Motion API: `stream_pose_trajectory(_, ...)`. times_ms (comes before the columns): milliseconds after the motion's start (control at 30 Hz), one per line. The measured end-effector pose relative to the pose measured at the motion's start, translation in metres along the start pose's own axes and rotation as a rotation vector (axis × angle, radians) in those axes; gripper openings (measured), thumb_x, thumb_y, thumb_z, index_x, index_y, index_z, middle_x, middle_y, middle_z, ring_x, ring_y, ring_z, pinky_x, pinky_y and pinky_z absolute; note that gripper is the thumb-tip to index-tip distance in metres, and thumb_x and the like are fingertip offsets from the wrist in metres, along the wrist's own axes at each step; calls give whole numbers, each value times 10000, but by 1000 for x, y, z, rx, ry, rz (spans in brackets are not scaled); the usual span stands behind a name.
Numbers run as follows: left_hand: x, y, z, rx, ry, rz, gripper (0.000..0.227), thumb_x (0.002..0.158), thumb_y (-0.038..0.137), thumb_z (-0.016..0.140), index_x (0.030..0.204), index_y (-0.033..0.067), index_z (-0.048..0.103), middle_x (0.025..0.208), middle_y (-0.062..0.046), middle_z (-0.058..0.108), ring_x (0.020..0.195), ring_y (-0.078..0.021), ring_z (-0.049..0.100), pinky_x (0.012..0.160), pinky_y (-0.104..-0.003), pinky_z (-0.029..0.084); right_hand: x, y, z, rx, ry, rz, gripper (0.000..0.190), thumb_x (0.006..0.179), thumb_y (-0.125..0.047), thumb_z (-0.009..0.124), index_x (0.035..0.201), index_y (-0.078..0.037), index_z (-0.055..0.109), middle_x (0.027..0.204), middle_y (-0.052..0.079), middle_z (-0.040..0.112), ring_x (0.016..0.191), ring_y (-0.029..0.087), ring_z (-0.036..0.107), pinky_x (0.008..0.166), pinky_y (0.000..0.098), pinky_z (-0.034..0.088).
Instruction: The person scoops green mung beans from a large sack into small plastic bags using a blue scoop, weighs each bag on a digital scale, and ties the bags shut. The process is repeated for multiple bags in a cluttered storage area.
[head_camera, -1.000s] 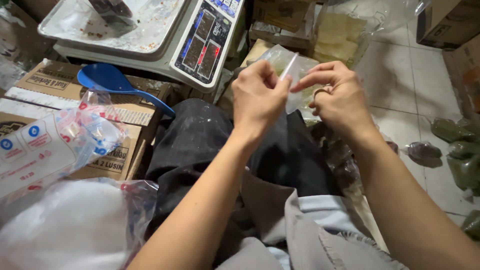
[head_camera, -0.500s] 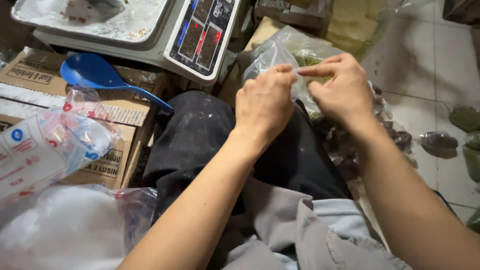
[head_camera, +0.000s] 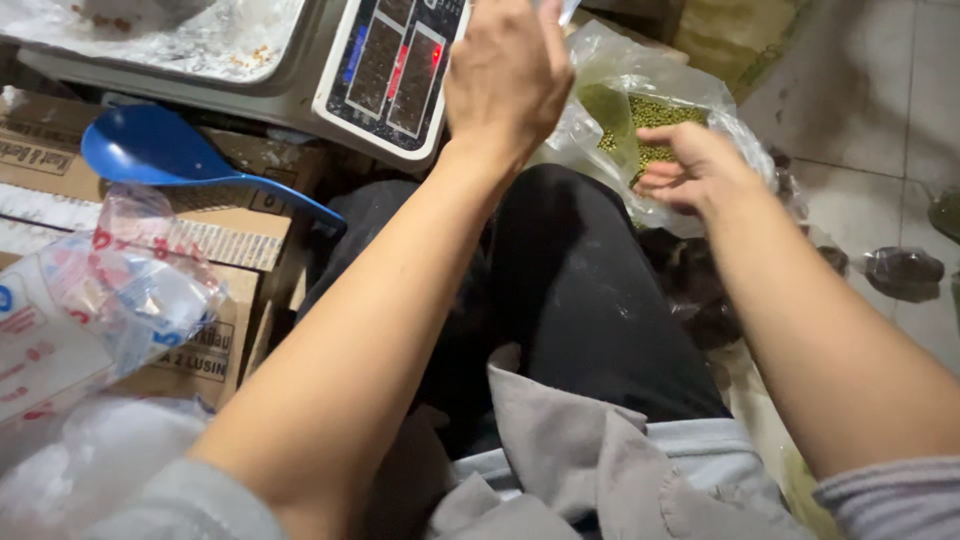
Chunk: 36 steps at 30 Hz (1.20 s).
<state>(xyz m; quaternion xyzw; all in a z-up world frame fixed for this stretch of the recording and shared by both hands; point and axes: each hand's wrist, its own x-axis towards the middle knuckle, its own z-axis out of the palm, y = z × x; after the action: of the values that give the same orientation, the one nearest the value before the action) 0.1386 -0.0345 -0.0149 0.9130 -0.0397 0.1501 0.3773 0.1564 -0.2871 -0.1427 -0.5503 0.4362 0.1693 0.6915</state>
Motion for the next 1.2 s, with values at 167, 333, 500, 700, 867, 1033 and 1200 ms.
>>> stream_pose_trajectory(167, 13, -5, 46, 162, 17, 111, 492, 941, 509, 633, 1087, 40, 659, 1100, -222, 675, 894, -422, 723, 696, -540, 579, 54, 21, 6, -162, 99, 58, 938, 793, -312, 856, 1557, -124, 346, 1307, 182, 485, 1189, 335, 528, 988, 432, 506)
stream_pose_trajectory(333, 32, -11, 80, 373, -179, 5, 742, 797, 619, 734, 1240, 48, 564, 1278, -163, 576, 1041, -350, 691, 777, -512, 570, 81, 28, 6, -272, 112, 21, 866, 731, -441, 899, 1465, -136, 554, 1294, 157, 528, 1134, 241, 493, 948, 342, 467)
stream_pose_trajectory(500, 45, -31, 108, 446, -372, -205, 884, 747, 345, 842, 1400, -11, 366, 1523, -194, 309, 1112, -327, 671, 898, -501, 523, 92, 29, 11, -285, 117, -48, 761, 753, -396, 922, 1352, -84, 572, 1279, 136, 518, 958, 199, 522, 707, 307, 501)
stream_pose_trajectory(700, 41, -60, 137, 192, -308, -262, 730, 826, 136, 763, 1406, -50, 360, 1454, -216, 419, 1119, -380, 709, 918, -502, 580, 79, 25, 22, -135, -35, -49, 584, 709, -204, 902, 1210, -44, 649, 1107, 112, 661, 720, 161, 640, 564, 259, 530)
stream_pose_trajectory(867, 42, -67, 129, 111, -260, -299, 675, 837, 254, 723, 1332, -71, 397, 1415, -250, 417, 1098, -428, 666, 900, -503, 558, 35, 14, 25, -69, 7, -120, 555, 658, -145, 850, 1167, -29, 659, 1122, 143, 704, 849, 240, 719, 636, 349, 601)
stream_pose_trajectory(1033, 44, -67, 110, 84, -317, -233, 471, 901, 402, 636, 1154, 5, 633, 1334, -242, 568, 1154, -431, 635, 940, -509, 530, 0, -5, 17, -258, 301, -318, 997, 657, -148, 875, 1416, 22, 250, 1384, 222, 473, 1200, 361, 588, 740, 565, 646)
stream_pose_trajectory(1200, 59, -74, 133, -176, -40, -415, 392, 964, 368, 556, 1054, 23, 720, 1084, -212, 752, 1076, -412, 704, 951, -493, 544, 17, -11, -2, -592, 623, -544, 1227, 643, -311, 1008, 1451, 64, 163, 1476, 356, 166, 1392, 493, 221, 1087, 566, 337)
